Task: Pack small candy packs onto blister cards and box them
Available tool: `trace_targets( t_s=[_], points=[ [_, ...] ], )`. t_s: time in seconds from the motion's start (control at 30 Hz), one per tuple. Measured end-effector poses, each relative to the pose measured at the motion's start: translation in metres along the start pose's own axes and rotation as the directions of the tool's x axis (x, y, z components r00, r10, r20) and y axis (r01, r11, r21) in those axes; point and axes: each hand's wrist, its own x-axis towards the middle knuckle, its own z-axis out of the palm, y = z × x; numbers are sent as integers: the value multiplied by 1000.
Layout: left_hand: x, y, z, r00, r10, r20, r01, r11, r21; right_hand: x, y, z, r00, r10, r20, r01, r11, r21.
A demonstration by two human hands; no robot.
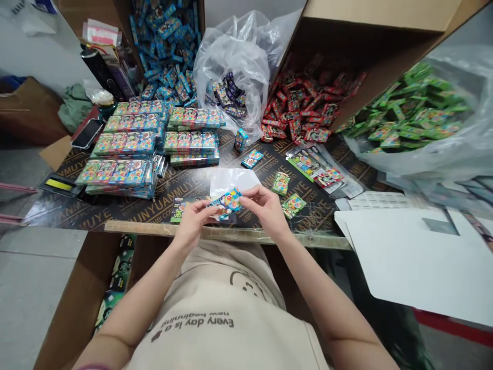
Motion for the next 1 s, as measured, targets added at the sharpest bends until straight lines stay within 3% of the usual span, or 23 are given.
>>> trace_targets(
  t_s=[0.1, 0.17, 0.27, 0.4, 0.67, 0.7, 0.77, 0.83, 0.87, 0.93, 1.0],
  points=[
    [0, 6, -6, 997, 57, -52, -59, 998, -32, -21, 0, -14, 966, -64, 252, 118, 972, -204],
    [1, 11, -10, 999, 51, -15, -51, 999, 6, -32, 4, -18, 949, -159, 272, 233, 934, -270],
    [4, 18, -15, 985, -41, 166, 20, 992, 122, -42, 11, -20, 924, -244, 294, 311, 928, -207],
    [8, 25, -13, 894, -184, 409, 48, 946, 321, -46, 16, -19, 872, -267, 410, 307, 951, -34],
    [11, 16, 1, 755, -331, 567, 104, 913, 395, -52, 10, -23, 801, -252, 543, 358, 929, -97],
    [13, 14, 0, 756, -328, 566, 83, 906, 414, -53, 8, -24, 801, -261, 539, 386, 913, -132],
    [19, 10, -5, 812, -250, 528, -36, 880, 473, -53, 6, -27, 818, -308, 485, 463, 854, -238],
    [28, 8, -15, 874, -45, 483, -283, 760, 585, -50, 6, -33, 841, -398, 367, 528, 755, -389],
    [33, 7, -21, 870, 60, 489, -415, 624, 662, -48, 8, -36, 844, -448, 295, 537, 700, -471],
    [42, 5, -34, 813, 153, 561, -581, 244, 776, -41, 14, -44, 836, -520, 172, 503, 604, -618],
    [49, 1, -45, 782, 83, 617, -615, -59, 787, -35, 20, -51, 833, -542, 110, 447, 542, -711]
  ],
)
